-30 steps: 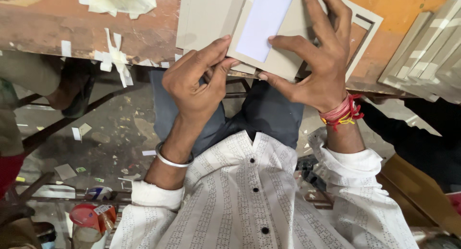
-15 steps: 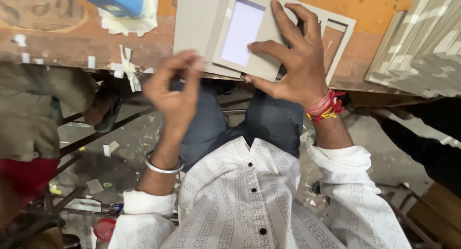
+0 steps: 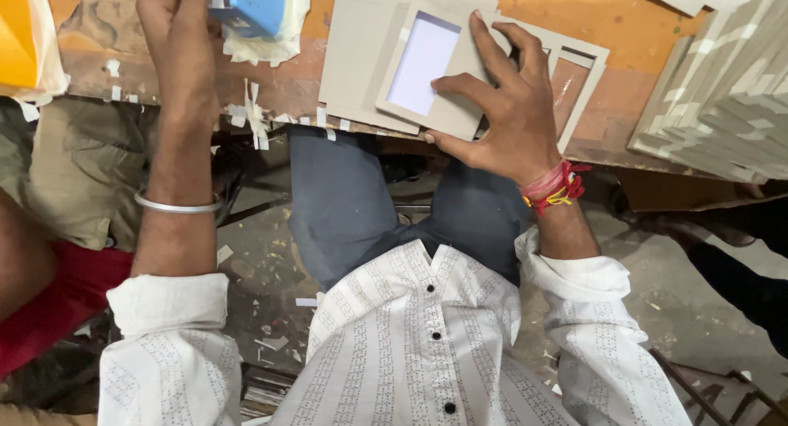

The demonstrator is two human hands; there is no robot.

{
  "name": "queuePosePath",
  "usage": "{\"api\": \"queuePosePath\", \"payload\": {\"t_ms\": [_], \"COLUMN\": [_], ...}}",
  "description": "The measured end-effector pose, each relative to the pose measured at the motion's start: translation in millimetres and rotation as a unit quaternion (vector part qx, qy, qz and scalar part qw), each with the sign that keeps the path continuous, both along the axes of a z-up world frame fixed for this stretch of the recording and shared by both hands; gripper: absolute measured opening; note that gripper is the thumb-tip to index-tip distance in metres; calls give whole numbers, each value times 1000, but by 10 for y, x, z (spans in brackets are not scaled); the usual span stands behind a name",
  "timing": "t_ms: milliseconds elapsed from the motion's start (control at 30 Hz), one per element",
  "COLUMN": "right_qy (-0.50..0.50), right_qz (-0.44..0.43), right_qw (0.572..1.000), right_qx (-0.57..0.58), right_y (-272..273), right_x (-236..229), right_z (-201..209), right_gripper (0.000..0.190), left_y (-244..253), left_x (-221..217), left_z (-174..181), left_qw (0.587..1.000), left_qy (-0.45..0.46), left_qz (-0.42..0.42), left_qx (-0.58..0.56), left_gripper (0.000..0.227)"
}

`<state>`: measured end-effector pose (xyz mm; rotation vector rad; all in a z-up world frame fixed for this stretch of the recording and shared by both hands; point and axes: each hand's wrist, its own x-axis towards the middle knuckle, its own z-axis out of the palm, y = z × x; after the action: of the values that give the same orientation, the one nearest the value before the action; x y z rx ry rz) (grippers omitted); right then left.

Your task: The person assembles small photo frames by hand. They place white paper inserts into beige cardboard frames, apply small pieces of tape to secure the inserts, and stack the completed frames on the table.

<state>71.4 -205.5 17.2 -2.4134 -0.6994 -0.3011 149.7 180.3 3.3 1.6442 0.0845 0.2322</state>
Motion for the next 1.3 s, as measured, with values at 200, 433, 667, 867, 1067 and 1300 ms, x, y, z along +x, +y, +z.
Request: {"api": "queuePosePath", "payload": {"t_ms": [200,433,667,867,1067,1300], "right_qy": [1,0,12,16,17,14], "right_qz": [1,4,7,8,8,7], "right_qw": [1000,1000,1000,1000,1000,1000], "right_qx": [-5,-11,-14,-14,-19,-22], "right_y": [-9,-16,-28,-19,-22,-32], "right_x": [-4,11,13,21,16,11], "right_z": [-1,-4,-23,-26,-57,-86], "right_gripper": [52,51,52,49,52,49], "left_y": [-120,-337,-309,-288,-255,-14], "left_x": [-36,-236,-454,-475,-397,-302], "left_z": [277,623,478,283,268,344], "left_qw": [996,997,997,999,998,993], "left_qy": [-12,-4,-28,-23,-48,-6], "left_qz": [-50,-18,30,-2,-25,-54], "left_qx": [-72,-70,71,-27,12,105], "left_gripper": [26,24,16,20,26,22]}}
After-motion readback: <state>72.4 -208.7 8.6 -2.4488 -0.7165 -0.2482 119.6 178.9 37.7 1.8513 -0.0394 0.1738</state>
